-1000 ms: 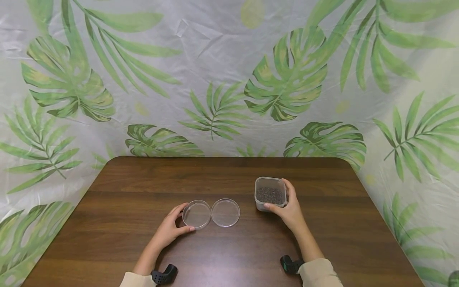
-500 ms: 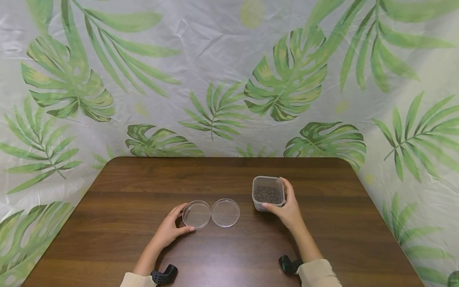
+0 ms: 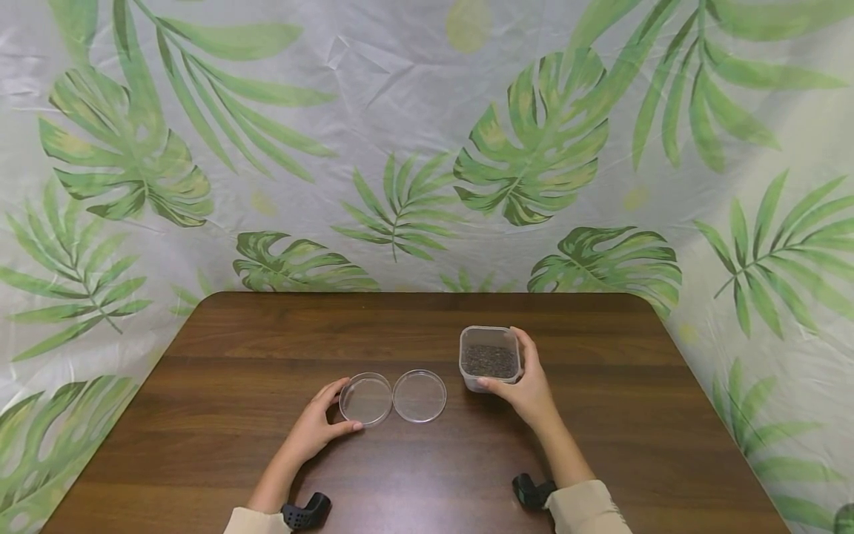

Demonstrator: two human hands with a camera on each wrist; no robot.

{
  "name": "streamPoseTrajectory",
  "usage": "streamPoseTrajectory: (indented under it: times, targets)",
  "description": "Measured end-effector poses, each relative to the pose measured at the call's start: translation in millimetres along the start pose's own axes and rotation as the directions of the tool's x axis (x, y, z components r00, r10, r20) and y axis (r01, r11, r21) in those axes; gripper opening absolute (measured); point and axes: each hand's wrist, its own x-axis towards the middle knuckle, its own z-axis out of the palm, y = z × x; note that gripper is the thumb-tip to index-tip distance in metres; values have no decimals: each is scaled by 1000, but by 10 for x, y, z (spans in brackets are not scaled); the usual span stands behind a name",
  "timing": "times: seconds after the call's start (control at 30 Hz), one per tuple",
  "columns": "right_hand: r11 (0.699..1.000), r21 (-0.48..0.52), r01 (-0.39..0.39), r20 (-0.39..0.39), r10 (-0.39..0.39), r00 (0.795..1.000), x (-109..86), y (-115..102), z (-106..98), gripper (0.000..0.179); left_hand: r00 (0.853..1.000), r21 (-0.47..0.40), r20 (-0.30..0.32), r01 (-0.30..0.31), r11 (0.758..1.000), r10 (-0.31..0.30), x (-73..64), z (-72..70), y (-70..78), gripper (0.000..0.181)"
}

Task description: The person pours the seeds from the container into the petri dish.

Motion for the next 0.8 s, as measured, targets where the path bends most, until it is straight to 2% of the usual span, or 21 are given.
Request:
streamPoseTrajectory:
  times: [0.8]
  targets:
    - [994, 64, 86, 12, -87, 996, 69, -93, 295, 94, 1000, -7, -5, 8, 1000, -8, 4, 2, -1, 84]
